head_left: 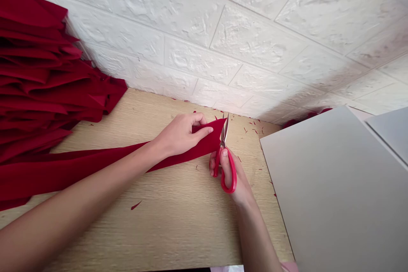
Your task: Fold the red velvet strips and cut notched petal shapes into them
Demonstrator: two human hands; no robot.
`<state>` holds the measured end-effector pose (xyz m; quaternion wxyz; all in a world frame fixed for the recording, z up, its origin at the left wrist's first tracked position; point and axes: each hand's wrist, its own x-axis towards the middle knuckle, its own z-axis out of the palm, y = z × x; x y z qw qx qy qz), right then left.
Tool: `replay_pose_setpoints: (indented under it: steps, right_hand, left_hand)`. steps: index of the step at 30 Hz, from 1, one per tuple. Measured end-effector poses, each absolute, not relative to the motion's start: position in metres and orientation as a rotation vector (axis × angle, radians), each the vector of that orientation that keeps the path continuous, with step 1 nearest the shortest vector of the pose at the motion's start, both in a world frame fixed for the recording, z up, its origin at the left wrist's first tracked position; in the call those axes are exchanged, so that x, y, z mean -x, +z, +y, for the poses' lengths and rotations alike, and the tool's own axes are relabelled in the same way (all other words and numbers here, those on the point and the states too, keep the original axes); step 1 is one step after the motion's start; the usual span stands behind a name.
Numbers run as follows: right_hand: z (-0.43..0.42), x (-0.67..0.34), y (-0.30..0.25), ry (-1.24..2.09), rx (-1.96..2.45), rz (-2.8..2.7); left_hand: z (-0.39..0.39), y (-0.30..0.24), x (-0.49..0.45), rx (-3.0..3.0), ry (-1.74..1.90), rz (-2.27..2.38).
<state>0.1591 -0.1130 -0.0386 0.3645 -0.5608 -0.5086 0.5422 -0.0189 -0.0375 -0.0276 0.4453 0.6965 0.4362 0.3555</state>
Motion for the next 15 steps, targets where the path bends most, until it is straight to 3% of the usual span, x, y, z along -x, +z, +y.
replay_pose_setpoints:
  steps: [15]
  right_hand:
    - [-0.1141,-0.1587,-0.0332,1.403,1.412,-1.371]
  left_hand:
    - [-0.0386,-0.0259,0.0193,-1.794,0.855,1.046]
